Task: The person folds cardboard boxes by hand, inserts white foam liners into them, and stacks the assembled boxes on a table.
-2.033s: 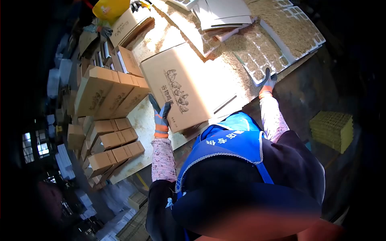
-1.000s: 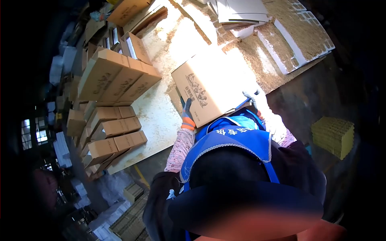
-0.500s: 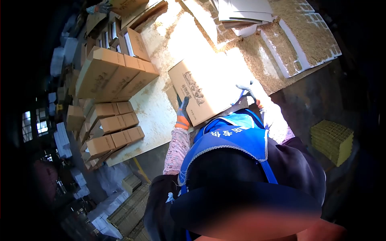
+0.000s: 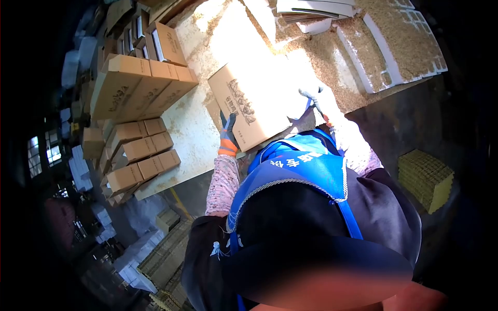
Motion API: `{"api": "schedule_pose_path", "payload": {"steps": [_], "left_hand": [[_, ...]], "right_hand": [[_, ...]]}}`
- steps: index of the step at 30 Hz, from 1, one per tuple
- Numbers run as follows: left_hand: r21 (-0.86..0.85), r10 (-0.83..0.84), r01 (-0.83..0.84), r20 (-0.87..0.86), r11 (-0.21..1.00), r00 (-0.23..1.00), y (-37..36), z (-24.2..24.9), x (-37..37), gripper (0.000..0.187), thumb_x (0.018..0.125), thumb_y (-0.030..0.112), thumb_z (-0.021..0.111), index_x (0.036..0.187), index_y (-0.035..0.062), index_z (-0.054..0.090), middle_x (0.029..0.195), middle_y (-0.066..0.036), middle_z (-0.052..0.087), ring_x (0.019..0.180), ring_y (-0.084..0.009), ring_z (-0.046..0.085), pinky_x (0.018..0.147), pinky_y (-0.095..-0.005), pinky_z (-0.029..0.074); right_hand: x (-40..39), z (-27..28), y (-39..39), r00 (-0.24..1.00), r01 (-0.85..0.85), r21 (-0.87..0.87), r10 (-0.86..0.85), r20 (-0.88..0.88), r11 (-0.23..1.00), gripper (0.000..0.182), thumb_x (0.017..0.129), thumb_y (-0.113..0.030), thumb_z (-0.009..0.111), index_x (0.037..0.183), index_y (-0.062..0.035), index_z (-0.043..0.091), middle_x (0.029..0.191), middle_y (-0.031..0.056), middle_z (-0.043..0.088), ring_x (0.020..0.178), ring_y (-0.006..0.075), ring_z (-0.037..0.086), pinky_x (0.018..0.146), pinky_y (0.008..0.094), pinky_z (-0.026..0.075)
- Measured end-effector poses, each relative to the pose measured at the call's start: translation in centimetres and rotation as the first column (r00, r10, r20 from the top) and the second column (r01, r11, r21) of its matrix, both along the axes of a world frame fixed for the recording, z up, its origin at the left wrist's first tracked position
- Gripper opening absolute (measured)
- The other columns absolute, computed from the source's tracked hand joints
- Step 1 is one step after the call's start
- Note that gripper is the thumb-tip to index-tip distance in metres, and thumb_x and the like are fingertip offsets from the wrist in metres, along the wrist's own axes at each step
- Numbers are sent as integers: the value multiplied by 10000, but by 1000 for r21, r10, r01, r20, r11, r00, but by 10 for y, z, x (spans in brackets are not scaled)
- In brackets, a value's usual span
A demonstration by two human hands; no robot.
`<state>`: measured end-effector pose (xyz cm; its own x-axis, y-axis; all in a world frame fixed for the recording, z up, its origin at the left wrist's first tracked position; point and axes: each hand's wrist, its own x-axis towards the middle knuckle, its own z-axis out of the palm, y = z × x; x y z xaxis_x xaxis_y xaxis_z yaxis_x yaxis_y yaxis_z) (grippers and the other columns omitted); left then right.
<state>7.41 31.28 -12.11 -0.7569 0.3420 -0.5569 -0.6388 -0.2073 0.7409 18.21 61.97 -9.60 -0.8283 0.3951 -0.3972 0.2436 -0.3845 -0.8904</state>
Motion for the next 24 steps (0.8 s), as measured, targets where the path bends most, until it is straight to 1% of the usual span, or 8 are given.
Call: {"api": "schedule_pose_path", "payload": {"steps": [4,7,12,16,18,22,23,24], "left_hand": [[-2,47,-47,-97,999,994,13,13,6,412,898,283,590,1215,31,519,1048,-68,614,913,-179,611,727,-297,532],[-2,114,-114,9,994,993,7,1,7,480,885,300,604,1256,20,481,1071,-72,612,928,-195,610,772,-303,524],[-6,92,-92,74,996,993,9,17,5,479,886,314,599,1262,45,472,1103,-74,597,964,-207,604,795,-310,523],[86,-36,28,94,996,995,-4,4,0,443,916,319,550,1283,107,419,1128,-86,577,999,-209,589,804,-326,528],[26,-5,6,-40,1000,999,-3,0,-1,427,923,315,541,1275,100,430,1128,-88,575,990,-204,593,801,-326,529],[26,-11,12,-44,1000,999,-5,0,3,443,925,312,539,1292,100,410,1135,-86,569,991,-201,592,799,-321,527],[20,-1,1,15,1000,1000,-5,2,5,456,925,307,539,1310,116,385,1147,-84,562,994,-204,591,801,-322,527],[13,8,-9,75,1000,997,-6,3,6,473,926,302,539,1329,131,360,1159,-81,555,996,-208,591,803,-323,527]], "right_hand": [[-3,15,-6,1000,-6,6,6,5,1000,343,745,-171,724,1035,-26,614,955,63,634,914,155,575,822,300,454],[0,-12,-20,993,112,248,-115,-1,962,343,745,-173,720,1026,-11,611,941,66,629,880,161,577,800,301,457],[-1,-6,-15,996,84,218,-83,-12,972,355,750,-226,720,1018,-11,631,927,71,631,854,147,561,777,293,447],[-1,-12,9,998,-6,9,5,62,1000,346,804,-231,680,1075,-25,617,959,71,633,879,140,574,812,275,442],[-1,-9,9,998,33,-33,-32,44,999,361,809,-234,671,1097,-24,614,989,86,638,906,161,595,812,280,461],[8,-33,-5,990,127,-50,-124,68,991,414,795,-268,691,1103,-4,611,989,103,639,934,197,598,815,304,466],[12,4,-12,980,130,15,-131,151,991,436,769,-295,722,1074,-1,621,966,93,638,906,185,587,808,307,453],[12,1,-20,965,206,18,-206,162,978,238,765,-204,730,916,-37,652,868,45,637,841,128,561,780,272,434]]}}
